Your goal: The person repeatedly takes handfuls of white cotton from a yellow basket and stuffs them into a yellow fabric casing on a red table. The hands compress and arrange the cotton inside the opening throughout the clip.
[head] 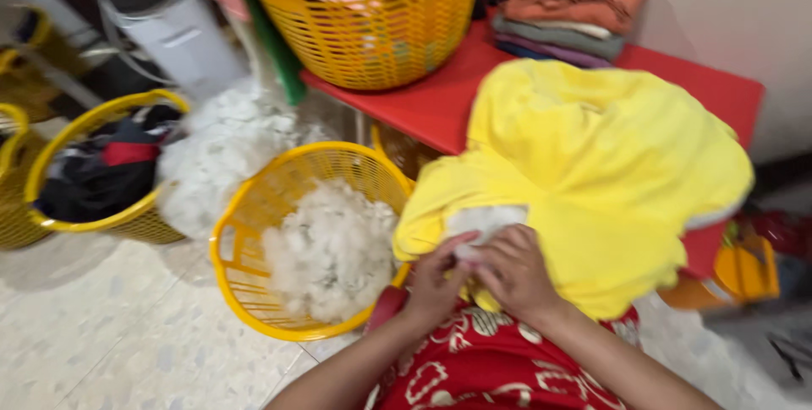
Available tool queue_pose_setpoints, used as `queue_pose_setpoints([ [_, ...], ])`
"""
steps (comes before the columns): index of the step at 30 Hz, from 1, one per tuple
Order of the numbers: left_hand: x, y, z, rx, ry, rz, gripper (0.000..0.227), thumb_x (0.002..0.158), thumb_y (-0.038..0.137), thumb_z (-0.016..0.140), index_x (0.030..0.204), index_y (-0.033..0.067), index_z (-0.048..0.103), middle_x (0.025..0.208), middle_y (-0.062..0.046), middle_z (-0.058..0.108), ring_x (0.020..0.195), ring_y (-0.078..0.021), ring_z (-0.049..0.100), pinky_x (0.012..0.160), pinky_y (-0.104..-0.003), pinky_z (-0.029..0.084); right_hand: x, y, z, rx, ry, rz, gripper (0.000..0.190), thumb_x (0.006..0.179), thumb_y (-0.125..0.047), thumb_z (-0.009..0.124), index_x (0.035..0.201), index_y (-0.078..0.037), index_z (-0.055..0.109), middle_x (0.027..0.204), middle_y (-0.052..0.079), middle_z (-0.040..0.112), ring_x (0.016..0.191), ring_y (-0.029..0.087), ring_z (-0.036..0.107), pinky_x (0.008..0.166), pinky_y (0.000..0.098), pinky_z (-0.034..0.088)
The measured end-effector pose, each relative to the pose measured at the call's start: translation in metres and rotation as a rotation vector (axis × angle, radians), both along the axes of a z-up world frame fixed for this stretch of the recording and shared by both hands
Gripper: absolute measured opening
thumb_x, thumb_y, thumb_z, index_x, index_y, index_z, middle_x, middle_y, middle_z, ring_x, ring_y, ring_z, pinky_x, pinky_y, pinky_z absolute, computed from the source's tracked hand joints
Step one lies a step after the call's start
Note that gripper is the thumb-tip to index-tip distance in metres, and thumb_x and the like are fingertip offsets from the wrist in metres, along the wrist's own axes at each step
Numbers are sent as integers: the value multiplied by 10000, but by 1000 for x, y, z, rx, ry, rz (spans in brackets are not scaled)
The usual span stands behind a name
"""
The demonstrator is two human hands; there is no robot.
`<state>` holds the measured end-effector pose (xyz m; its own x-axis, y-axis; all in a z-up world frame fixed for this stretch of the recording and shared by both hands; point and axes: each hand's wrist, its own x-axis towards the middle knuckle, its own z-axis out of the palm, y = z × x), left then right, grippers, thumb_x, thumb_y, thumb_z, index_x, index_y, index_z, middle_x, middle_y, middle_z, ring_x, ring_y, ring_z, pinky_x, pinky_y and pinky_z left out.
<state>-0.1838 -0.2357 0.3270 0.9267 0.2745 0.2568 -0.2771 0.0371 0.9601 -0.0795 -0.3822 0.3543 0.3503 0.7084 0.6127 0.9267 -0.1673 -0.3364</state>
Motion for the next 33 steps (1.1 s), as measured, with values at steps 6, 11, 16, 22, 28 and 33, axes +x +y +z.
queue_pose_setpoints([
  [6,-33,4,-20,-81,-3,-66,396,1031,1,543,1426,-4,531,1260,-84,668,1137,-115,624,984,-254,517,-19,3,9,-96,28,219,365,774,-190,752,1133,-125,732,1001,40,730,1023,239,607,1025,441,387],
  [11,-46,10,-32,-106,191,77,307,1010,-20,528,1304,-18,617,1097,-75,726,975,-116,677,867,-259,563,-24,-2,19,-231,244,270,466,824,-236,762,1272,-136,684,890,-13,696,980,194,628,1077,508,331],
  [16,-40,42,-32,-63,218,263,228,1040,0,492,1222,36,624,903,-19,676,747,-98,604,699,-240,516,0,-11,28,-40,63,-117,415,859,-298,743,1238,-168,638,1176,39,610,1162,261,547,1112,473,329],
  [22,-12,53,-24,-61,154,315,312,977,-28,574,1275,54,616,962,-26,597,751,-89,522,628,-236,432,8,7,26,-279,-182,-177,547,803,-443,750,1292,-218,656,1499,71,443,1461,347,277,1125,778,23],
  [28,-4,36,-8,228,193,348,499,871,80,709,1343,68,547,1227,-110,549,884,-171,609,699,-293,514,14,38,20,-649,-127,-224,254,884,-419,694,1030,-229,779,1638,-12,328,1563,322,114,1103,806,-76],
  [33,-1,24,-5,574,95,330,768,791,301,868,1420,58,501,1226,-175,525,1121,-344,588,911,-442,510,14,30,19,-299,10,-131,159,869,-328,727,894,-209,828,1535,-17,471,1535,323,205,1185,736,4],
])
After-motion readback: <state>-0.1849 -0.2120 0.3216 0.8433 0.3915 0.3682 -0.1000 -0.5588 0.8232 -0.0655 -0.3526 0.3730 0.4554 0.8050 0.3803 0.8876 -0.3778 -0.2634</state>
